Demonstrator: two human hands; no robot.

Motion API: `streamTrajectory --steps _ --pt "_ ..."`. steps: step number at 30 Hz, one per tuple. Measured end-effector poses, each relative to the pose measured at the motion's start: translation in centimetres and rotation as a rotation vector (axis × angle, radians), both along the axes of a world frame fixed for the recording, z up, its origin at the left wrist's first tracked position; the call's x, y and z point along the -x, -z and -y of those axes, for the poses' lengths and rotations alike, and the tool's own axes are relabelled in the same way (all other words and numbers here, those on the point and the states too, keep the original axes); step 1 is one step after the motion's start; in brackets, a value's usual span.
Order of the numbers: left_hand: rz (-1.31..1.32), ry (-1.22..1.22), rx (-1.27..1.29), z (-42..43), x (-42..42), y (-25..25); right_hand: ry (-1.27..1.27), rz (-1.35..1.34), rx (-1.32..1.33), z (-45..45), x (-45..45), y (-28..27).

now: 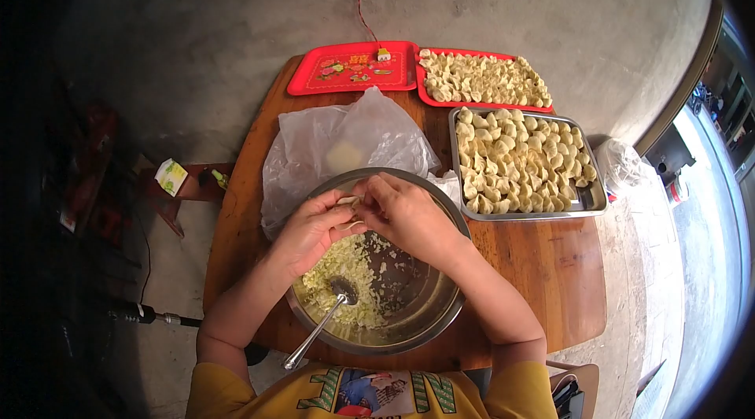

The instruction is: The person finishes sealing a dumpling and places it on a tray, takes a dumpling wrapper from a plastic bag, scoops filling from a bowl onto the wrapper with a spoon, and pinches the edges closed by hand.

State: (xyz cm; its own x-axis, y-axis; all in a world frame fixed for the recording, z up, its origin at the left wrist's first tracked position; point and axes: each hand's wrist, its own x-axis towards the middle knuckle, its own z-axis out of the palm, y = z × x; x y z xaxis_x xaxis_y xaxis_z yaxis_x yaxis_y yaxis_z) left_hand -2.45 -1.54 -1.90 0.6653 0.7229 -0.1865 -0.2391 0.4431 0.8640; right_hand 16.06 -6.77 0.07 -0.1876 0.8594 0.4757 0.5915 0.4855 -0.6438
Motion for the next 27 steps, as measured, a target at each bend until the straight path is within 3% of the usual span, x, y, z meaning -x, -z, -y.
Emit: streamTrajectory --steps 22,27 --pt "0.034 0.053 0.052 0.12 0.17 0.21 0.023 0.043 0.001 0.13 0.09 -0.19" --pt "0.028 -0.029 0.026 0.53 0.12 -0.41 0.038 0.04 0.004 0.09 0.09 -0.11"
